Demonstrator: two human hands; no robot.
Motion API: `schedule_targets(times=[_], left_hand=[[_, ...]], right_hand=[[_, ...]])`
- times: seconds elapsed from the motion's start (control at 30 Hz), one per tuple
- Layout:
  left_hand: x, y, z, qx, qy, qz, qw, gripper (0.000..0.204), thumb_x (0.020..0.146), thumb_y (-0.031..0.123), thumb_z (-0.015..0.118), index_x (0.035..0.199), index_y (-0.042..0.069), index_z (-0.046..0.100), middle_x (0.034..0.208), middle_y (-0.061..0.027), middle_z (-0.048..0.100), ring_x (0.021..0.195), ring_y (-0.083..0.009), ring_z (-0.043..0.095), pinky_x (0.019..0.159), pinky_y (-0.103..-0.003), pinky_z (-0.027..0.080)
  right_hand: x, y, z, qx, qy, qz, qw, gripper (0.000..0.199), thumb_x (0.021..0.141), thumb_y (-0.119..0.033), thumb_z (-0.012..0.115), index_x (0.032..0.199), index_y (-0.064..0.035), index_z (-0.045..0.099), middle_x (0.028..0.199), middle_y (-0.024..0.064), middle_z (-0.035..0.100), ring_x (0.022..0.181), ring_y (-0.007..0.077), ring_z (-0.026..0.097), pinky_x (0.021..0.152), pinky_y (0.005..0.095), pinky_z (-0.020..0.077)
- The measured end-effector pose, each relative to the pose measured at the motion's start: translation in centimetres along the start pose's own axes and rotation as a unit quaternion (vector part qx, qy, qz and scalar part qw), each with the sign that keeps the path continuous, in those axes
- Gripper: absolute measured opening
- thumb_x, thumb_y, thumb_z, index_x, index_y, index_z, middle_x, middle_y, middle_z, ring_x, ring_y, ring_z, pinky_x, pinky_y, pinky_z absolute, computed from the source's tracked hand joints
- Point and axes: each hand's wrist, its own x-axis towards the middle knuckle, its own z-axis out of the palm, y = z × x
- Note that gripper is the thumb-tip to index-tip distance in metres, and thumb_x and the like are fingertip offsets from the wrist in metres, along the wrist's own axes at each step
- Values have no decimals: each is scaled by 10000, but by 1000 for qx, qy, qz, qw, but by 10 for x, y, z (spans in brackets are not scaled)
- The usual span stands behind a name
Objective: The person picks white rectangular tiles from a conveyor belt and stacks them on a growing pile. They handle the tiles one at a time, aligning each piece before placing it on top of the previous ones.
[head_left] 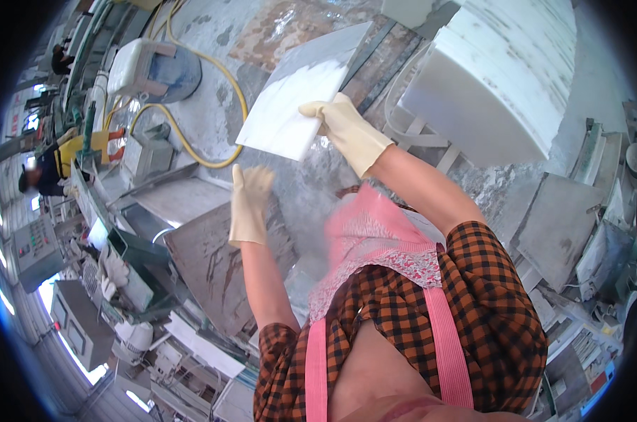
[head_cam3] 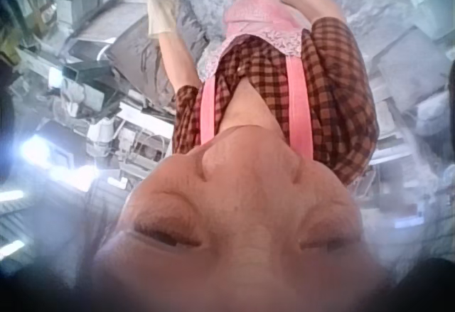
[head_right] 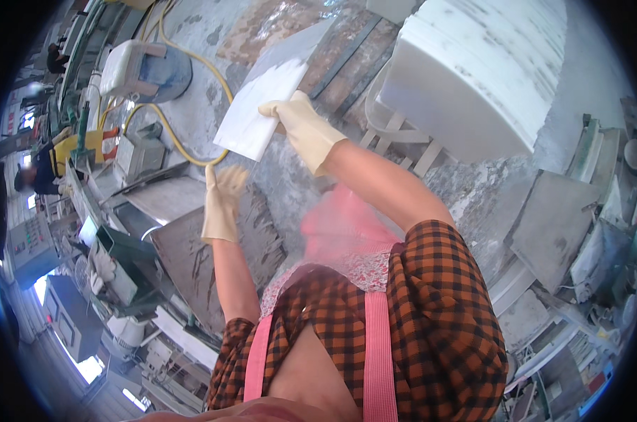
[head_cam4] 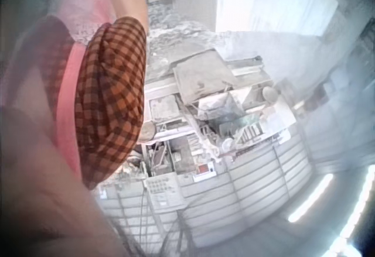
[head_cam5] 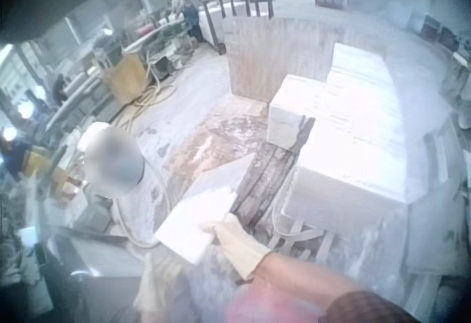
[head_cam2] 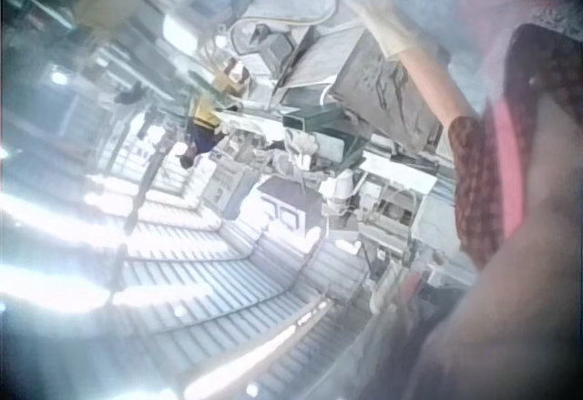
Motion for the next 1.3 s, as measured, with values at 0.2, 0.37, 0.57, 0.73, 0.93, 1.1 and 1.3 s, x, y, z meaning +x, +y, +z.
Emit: schedule_targets(times=[0.2,0.37,0.57,0.73,0.93,1.1,1.3], left_hand=[[87,4,136,-301,-265,-54,914,565,924,264,521,1383,-23,358,1420,-201,414,1343,-303,367,1108,-484,326],[157,57,212,-306,-238,-173,906,464,844,-15,558,1286,-32,419,1270,-165,561,1111,-288,604,915,-372,559],[252,35,333,-214,-232,-189,930,418,855,-70,544,1254,-54,421,1240,-196,555,1126,-292,590,919,-379,562],[352,-9,403,-98,-232,-232,940,376,879,-63,515,1245,-33,433,1241,-191,551,1146,-312,575,947,-416,544],[419,-83,471,-60,-222,-303,925,363,893,-62,481,1248,-23,419,1266,-187,529,1157,-318,565,948,-441,536],[442,-132,511,5,-223,-314,923,368,894,-58,484,1254,-14,417,1267,-170,529,1174,-309,552,972,-457,515],[450,-166,534,-2,-221,-329,918,371,888,-51,491,1251,-18,422,1249,-182,528,1126,-330,573,931,-479,531]], right_hand=[[34,-89,-24,4,3,-45,999,404,812,-22,622,1180,116,528,1083,194,641,953,284,661,802,384,547],[82,-187,-37,-323,6,73,944,479,893,-273,625,1219,67,541,1174,163,623,1039,237,636,856,331,519],[95,-350,-153,-673,345,-305,578,504,901,-347,602,1303,-50,543,1326,152,548,1242,275,500,1043,384,369],[105,-377,-230,-779,340,-303,431,477,931,-270,560,1344,-41,492,1395,133,485,1289,274,443,1086,367,316],[106,-369,-242,-723,399,-257,501,446,944,-208,533,1354,-43,483,1415,122,457,1332,275,385,1115,364,268],[118,-379,-234,-744,394,-232,488,435,942,-179,517,1356,-47,485,1419,130,450,1343,279,377,1120,373,262],[118,-380,-240,-724,405,-212,516,460,924,-148,523,1365,-29,471,1429,152,431,1358,286,357,1133,378,241]])
